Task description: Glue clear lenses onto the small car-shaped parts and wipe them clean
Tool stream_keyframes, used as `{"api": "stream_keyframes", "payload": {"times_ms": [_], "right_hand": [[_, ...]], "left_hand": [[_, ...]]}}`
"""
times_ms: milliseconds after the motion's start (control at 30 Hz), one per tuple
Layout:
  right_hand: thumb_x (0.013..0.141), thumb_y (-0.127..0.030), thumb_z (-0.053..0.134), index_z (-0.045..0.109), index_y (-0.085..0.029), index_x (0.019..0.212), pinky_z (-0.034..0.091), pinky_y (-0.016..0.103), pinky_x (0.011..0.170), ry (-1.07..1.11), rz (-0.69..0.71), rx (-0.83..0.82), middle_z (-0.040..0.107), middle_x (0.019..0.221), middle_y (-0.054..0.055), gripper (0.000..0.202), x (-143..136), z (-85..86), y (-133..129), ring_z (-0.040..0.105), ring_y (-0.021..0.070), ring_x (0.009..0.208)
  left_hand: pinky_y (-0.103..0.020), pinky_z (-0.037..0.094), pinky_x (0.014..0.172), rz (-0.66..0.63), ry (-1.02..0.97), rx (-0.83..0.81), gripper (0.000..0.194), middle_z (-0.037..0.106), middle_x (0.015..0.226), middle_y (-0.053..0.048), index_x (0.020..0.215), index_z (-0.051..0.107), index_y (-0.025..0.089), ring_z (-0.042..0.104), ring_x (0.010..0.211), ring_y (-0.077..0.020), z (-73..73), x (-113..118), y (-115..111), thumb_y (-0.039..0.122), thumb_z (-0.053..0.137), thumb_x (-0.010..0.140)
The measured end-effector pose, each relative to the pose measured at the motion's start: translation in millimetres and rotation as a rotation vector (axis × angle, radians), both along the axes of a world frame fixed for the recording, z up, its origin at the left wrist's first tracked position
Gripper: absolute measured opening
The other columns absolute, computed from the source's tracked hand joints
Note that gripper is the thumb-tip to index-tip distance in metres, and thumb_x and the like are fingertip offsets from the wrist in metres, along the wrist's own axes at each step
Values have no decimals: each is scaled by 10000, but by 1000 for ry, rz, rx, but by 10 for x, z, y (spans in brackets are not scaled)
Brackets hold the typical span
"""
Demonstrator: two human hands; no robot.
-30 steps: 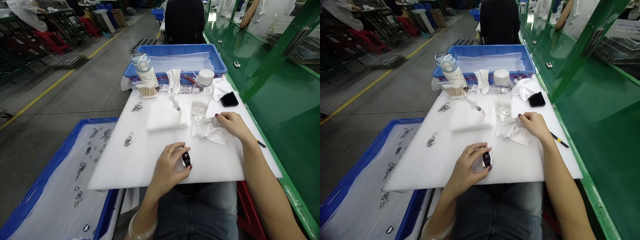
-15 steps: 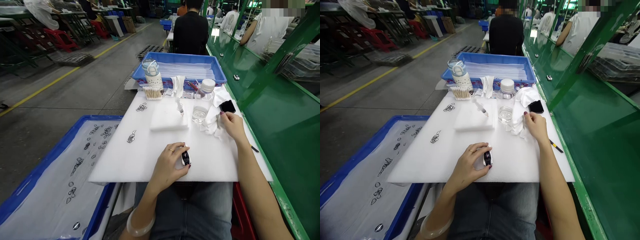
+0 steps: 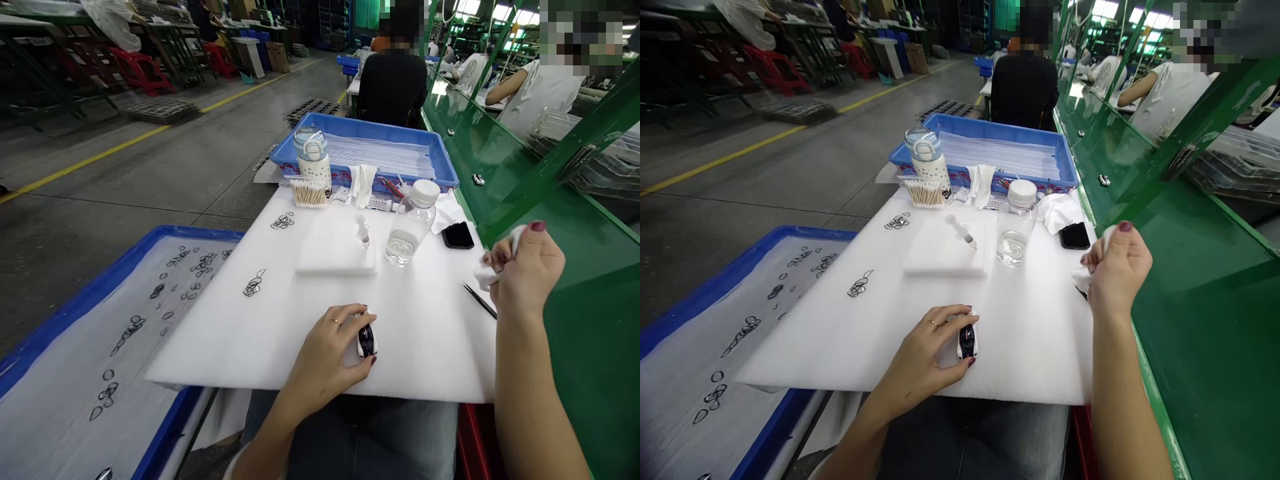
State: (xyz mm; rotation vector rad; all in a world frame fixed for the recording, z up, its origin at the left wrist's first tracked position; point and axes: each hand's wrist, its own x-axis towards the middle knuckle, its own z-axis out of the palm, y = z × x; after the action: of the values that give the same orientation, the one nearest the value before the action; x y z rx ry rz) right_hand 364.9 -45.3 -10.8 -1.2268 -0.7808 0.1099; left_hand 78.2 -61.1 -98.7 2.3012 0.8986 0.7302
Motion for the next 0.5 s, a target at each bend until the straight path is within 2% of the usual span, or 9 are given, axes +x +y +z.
{"api": "stream_keyframes", "payload": {"times_ms": [67, 133, 200, 300, 367, 433, 500], "right_hand": [[882, -521, 624, 454, -217, 664, 293, 261, 450, -247, 45, -13, 341, 536, -54, 411, -105, 172, 125, 316, 102, 457], [933, -496, 561, 544, -208, 750, 356, 278, 535, -540, -2, -22, 419, 614, -22, 342, -178, 295, 311, 405, 122, 541], [946, -467, 529, 573, -216, 870, 437, 332, 675, -781, -34, -41, 498, 733, 16, 265, -220, 341, 509, 504, 170, 682], [891, -428, 590, 548, -216, 1044, 469, 427, 844, -1042, 15, -84, 557, 983, 95, 265, -264, 255, 703, 561, 258, 942], [889, -382, 594, 530, -211, 1123, 466, 453, 902, -1112, 1, -71, 571, 1080, 130, 297, -274, 133, 726, 565, 283, 1039], [892, -360, 583, 528, -200, 1167, 473, 453, 915, -1121, -95, -18, 599, 1104, 143, 323, -229, 9, 689, 590, 290, 1067], [851, -412, 609, 543, -175, 1185, 502, 446, 842, -1109, -245, -5, 628, 1065, 146, 415, -99, -98, 642, 634, 305, 1003]], "left_hand": [[-447, 547, 960, -1, -5, -4, 535, 591, 1292, -71, 1250, 592, 256, 562, 1183, -278, -1, -1, 1, 141, 713, 742], [-452, 546, 960, -3, -14, -3, 530, 591, 1292, -74, 1243, 595, 251, 561, 1180, -279, -5, -6, -1, 139, 716, 739], [-462, 540, 968, -7, -23, -2, 526, 592, 1295, -77, 1233, 600, 243, 558, 1181, -283, -10, -12, -6, 138, 724, 733], [-472, 532, 981, -11, -27, -22, 541, 593, 1302, -79, 1234, 603, 233, 552, 1187, -286, -1, -17, -12, 144, 752, 721], [-474, 528, 985, -8, -26, -43, 555, 596, 1300, -81, 1238, 605, 228, 549, 1185, -287, 15, -18, -13, 157, 772, 713], [-474, 525, 985, -10, -24, -57, 554, 599, 1295, -82, 1232, 611, 223, 548, 1179, -288, 31, -17, -10, 175, 786, 708], [-470, 522, 986, -17, -26, -61, 546, 599, 1297, -78, 1220, 620, 223, 545, 1177, -287, 36, -12, -5, 198, 798, 705]]}}
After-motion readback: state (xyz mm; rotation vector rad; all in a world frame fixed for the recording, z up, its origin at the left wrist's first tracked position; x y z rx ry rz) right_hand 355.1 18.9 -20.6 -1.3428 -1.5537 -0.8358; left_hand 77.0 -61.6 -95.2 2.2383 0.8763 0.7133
